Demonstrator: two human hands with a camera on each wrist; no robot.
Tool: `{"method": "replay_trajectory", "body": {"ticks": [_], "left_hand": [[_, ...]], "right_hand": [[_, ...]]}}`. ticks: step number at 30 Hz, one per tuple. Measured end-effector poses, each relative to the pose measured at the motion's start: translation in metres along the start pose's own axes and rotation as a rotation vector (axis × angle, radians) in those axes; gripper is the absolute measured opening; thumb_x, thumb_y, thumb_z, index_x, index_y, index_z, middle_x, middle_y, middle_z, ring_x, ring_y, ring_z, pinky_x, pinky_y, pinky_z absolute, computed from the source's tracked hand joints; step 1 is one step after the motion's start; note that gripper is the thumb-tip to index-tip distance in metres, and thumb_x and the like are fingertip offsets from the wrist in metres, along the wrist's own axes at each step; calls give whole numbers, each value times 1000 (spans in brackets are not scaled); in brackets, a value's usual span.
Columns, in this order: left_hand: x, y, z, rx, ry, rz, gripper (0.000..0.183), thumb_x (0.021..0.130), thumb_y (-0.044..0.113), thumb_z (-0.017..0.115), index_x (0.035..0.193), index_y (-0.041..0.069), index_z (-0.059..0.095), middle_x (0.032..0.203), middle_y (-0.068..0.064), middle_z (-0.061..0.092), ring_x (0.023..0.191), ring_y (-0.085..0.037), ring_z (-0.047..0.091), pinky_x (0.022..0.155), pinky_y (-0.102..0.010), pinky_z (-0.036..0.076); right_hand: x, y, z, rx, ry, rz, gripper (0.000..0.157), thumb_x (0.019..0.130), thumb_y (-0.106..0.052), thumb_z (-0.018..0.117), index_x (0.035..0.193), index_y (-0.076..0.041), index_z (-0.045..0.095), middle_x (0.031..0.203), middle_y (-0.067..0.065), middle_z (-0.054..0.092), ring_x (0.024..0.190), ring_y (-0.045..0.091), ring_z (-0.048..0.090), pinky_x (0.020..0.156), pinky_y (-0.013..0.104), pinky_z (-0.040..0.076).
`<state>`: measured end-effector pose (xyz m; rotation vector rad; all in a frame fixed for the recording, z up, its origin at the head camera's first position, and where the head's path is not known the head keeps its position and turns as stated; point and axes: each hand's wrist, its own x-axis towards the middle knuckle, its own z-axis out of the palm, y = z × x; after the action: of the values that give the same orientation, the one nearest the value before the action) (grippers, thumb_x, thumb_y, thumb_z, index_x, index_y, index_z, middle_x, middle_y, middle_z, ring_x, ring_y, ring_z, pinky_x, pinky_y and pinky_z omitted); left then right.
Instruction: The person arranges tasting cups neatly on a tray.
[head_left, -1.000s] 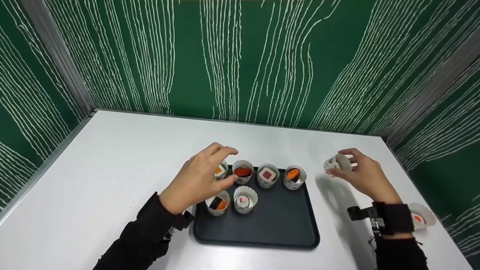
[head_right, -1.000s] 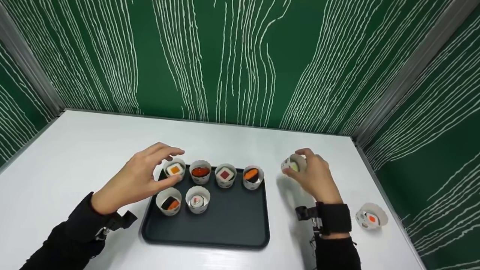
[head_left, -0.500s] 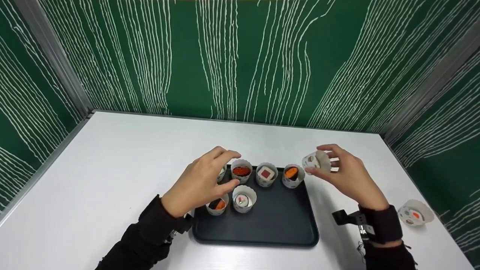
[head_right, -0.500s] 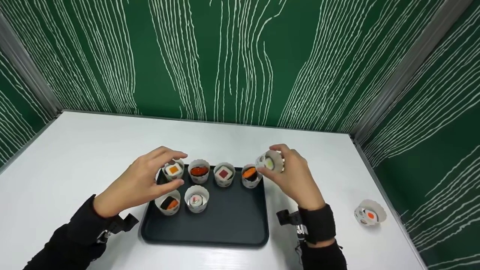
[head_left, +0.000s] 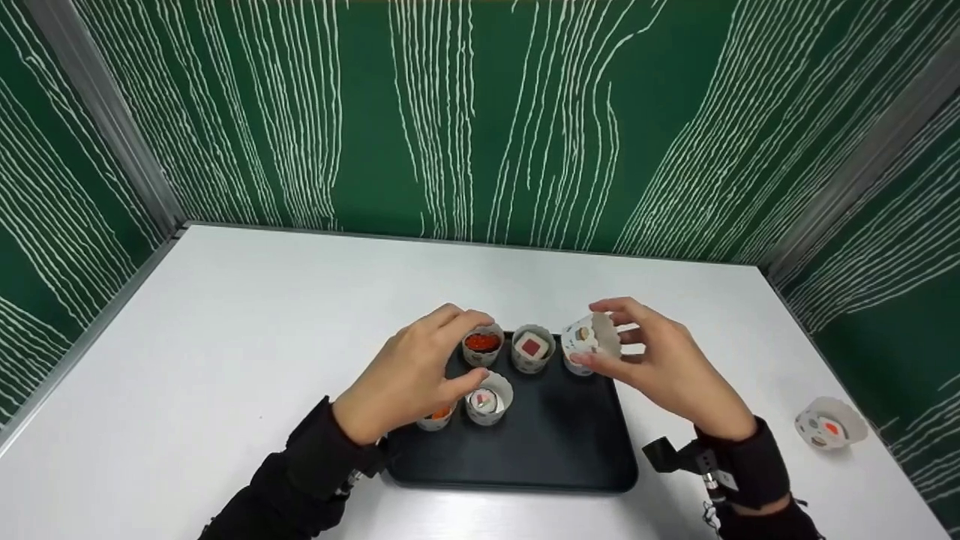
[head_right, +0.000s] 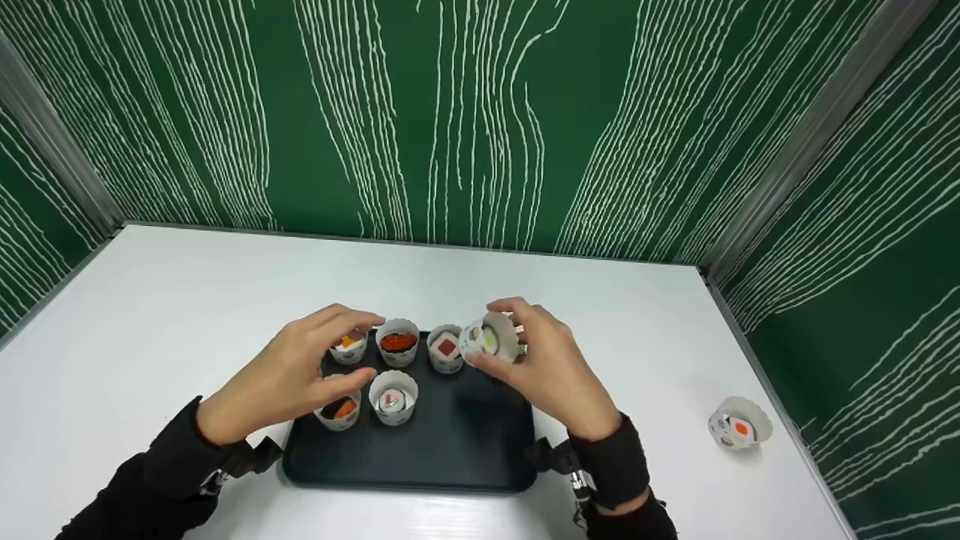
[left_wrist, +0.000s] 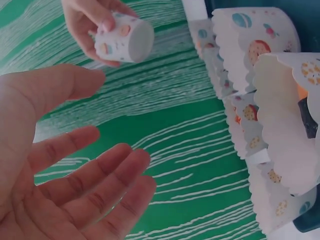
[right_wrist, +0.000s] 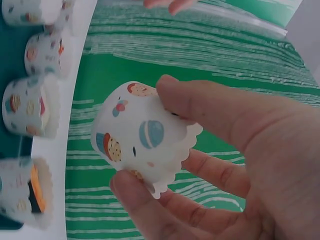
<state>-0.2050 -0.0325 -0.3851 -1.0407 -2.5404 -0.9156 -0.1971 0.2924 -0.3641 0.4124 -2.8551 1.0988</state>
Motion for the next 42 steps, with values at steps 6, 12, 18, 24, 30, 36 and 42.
{"method": "replay_trajectory", "body": {"ticks": [6,12,18,24,30,36,42], "left_hand": [[0,3,4,14,12,34,49,94,23,84,139,12,66,117,-5,73,105,-25,71,96,-45,58],[0,6,10,-13,-14,76,48,96,21,82,140,11,65,132,-6,71,122,-23,70,105,-41,57],[0,11,14,-74,-42,103,49,95,17,82,141,8,64,136,-9,69,124,-22,69,104,-38,58],[-1,14,18,-67,-28,117,50,93,19,85,137,8,66,124,-9,71,107,-19,71,93,-35,61],[-1,15,20,-85,-21,143,50,89,14,84,135,5,67,122,-10,71,100,-20,70,87,-31,60],[-1,14,20,-83,-32,144,51,86,12,83,134,3,67,119,-10,71,97,-22,70,84,-30,59],[-1,12,20,-96,-64,128,51,84,9,82,132,1,68,118,-9,71,99,-22,70,87,-32,59]], "right_hand": [[-3,-10,11,94,-57,-41,61,91,-39,87,144,-22,62,129,8,70,111,22,76,83,28,62],[-5,-20,21,165,-121,-91,61,90,-33,89,143,-22,61,126,8,69,103,20,74,82,28,64],[-8,-27,32,212,-175,-130,61,92,-34,87,146,-21,60,136,5,66,110,23,72,86,29,65],[-10,-31,41,254,-207,-154,62,92,-31,87,145,-16,59,142,8,63,112,26,72,87,29,64],[-10,-32,42,258,-222,-148,65,92,-28,87,148,-13,57,148,10,61,119,29,70,90,28,64],[-11,-32,42,257,-252,-165,70,91,-15,87,152,-10,55,149,11,58,120,28,70,91,28,63],[-12,-31,43,251,-260,-196,71,90,-5,85,153,-9,54,143,14,58,118,27,71,92,27,63]]}}
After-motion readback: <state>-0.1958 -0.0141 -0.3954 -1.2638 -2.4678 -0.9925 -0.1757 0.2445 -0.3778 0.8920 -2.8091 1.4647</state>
